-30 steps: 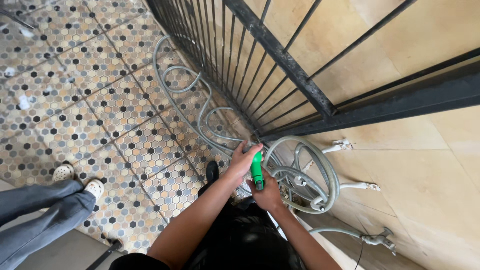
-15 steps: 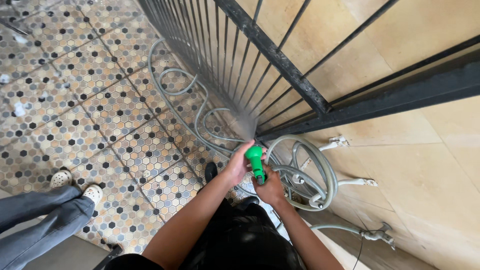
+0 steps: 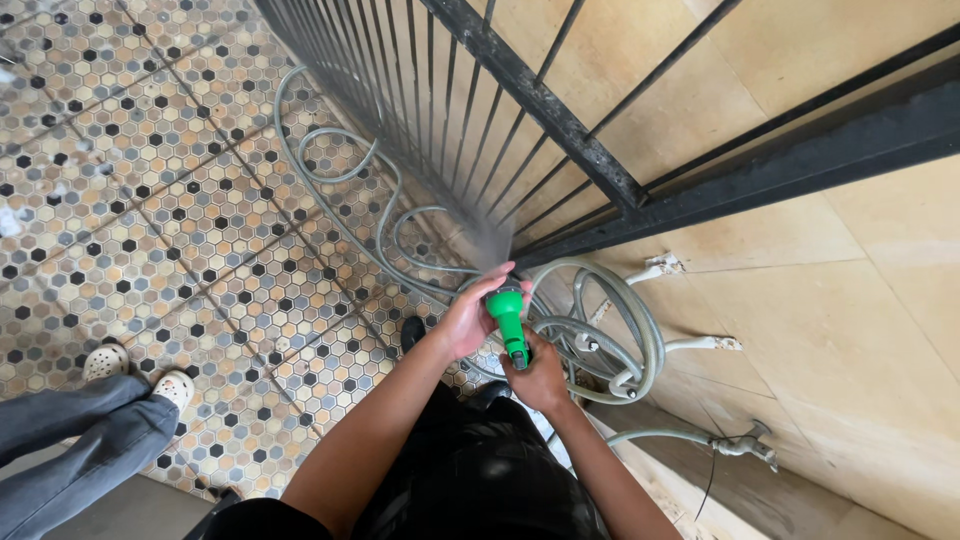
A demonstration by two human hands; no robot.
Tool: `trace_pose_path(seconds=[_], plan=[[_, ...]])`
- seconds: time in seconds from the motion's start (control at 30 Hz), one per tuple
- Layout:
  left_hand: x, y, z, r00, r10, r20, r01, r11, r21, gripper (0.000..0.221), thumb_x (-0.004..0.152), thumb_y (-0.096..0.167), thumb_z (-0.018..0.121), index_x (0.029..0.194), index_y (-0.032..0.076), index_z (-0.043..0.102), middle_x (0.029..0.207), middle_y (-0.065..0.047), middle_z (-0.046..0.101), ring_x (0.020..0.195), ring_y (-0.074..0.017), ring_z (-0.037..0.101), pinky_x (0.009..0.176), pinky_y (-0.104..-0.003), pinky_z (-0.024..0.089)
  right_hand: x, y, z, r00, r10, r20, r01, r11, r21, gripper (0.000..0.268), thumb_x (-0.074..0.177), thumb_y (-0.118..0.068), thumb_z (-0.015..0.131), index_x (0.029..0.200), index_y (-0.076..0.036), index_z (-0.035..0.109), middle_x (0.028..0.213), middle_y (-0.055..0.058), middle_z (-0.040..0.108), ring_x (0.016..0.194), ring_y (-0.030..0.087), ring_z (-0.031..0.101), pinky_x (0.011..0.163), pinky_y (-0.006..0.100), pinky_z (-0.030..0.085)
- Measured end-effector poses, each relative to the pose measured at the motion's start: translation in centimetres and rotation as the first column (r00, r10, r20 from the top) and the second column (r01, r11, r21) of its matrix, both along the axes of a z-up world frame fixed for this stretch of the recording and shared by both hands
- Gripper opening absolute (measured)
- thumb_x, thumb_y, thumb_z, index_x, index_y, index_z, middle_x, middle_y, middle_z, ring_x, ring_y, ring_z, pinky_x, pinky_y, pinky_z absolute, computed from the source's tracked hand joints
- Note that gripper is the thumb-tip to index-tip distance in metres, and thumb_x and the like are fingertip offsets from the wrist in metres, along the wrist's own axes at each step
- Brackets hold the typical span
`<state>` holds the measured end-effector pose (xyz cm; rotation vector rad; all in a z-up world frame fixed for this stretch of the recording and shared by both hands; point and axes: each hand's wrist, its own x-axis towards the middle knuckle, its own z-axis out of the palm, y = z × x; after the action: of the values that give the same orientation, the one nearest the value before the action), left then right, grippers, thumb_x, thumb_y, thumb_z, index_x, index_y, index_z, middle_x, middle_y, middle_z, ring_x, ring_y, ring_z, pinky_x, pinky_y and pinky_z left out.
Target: The person washes a motorcycle using a hose and sponge to clean the front panel, seat, and handlebars.
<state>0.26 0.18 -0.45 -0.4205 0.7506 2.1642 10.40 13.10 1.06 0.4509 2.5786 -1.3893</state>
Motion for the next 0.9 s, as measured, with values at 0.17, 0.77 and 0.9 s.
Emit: trace_pose_path(seconds=[0.17, 0.77, 0.9], plan=[[0.3, -0.3, 0.2, 0.998, -0.032, -0.048, 0.032, 0.999, 0.007, 0.053, 0.098, 0.036, 0.062, 0.149, 0.024, 0.053, 0.141, -0.018, 0.064, 0.127, -0.031, 0.064, 0.102, -0.044, 0.054, 0.4, -0.3, 0.3, 0.999, -0.018, 0.028, 0.018, 1.0, -0.006, 0.028, 0.071, -0.015, 0.077, 0.099, -0.014, 0.073, 0.079, 0.01, 0.075, 0.078, 0.031, 0.073, 0.071, 0.042, 0.053], [1.2, 0.0, 2.1, 0.949, -0.218, -0.228, 0.149, 0.946, -0.287, 0.055, 0.102, 0.05, 0.051, 0.147, 0.021, 0.057, 0.14, -0.007, 0.067, 0.126, -0.0224, 0.063, 0.096, -0.042, 0.053, 4.2, 1.3, 1.4, 0.999, -0.052, 0.011, 0.053, 0.995, -0.089, 0.033, 0.07, -0.019, 0.078, 0.101, -0.012, 0.068, 0.07, 0.016, 0.069, 0.071, 0.036, 0.071, 0.064, 0.042, 0.051], [0.4, -0.6, 1.6, 0.981, -0.107, -0.161, 0.039, 0.926, -0.377, 0.043, 0.102, 0.038, 0.061, 0.139, 0.018, 0.064, 0.13, -0.009, 0.073, 0.115, -0.0215, 0.07, 0.091, -0.036, 0.056, 4.8, 1.1, 1.3, 0.998, -0.021, -0.051, 0.016, 0.994, -0.104, 0.038, 0.07, -0.018, 0.079, 0.104, -0.01, 0.067, 0.074, 0.021, 0.07, 0.075, 0.044, 0.071, 0.066, 0.046, 0.053]])
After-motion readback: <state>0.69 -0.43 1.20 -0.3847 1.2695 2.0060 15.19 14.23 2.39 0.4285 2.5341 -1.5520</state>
